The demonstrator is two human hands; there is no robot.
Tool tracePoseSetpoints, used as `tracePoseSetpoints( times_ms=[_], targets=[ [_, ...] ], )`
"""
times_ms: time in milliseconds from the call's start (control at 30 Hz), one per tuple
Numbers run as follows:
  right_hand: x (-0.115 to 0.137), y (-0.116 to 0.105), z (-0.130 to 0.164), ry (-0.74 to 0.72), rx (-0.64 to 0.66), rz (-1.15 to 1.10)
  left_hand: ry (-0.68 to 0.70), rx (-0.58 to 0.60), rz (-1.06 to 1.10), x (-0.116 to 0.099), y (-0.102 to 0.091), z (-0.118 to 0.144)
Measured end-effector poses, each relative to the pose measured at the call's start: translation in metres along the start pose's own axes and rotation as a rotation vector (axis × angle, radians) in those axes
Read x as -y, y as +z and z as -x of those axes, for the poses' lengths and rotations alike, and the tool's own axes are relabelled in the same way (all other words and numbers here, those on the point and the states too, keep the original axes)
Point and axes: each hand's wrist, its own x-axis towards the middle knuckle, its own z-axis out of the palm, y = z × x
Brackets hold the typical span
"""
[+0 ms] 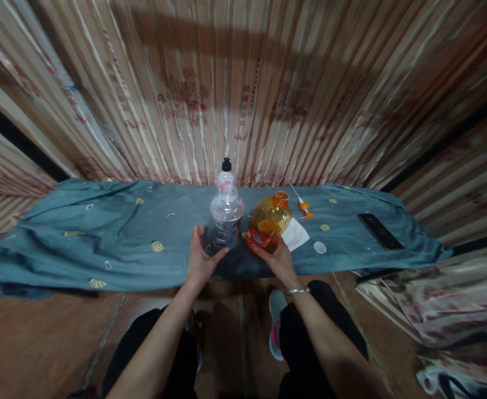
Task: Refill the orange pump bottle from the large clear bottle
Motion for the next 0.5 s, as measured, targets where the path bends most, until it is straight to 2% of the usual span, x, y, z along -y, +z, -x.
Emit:
tracePoseSetpoints(
  times_ms=[100,233,333,500],
  targets=[
    [-0.001,0.001,-0.002,0.015,-0.013,-0.028,-0.042,0.036,-0.009,0.009,0.02,-0.009],
    [-0.001,0.001,-0.005,0.016,-0.036,-0.042,-0.065,0.04,-0.031,0.011,0.04,-0.018],
    [0.0,0.003,-0.008,0.015,-0.035,-0.035,-0.086,0.03,-0.05,0.008,0.043,-0.024],
    [0.0,0.007,-0.011,0.01,-0.038,-0.031,-0.112,0.056,-0.055,0.002,0.036,-0.026]
  ],
)
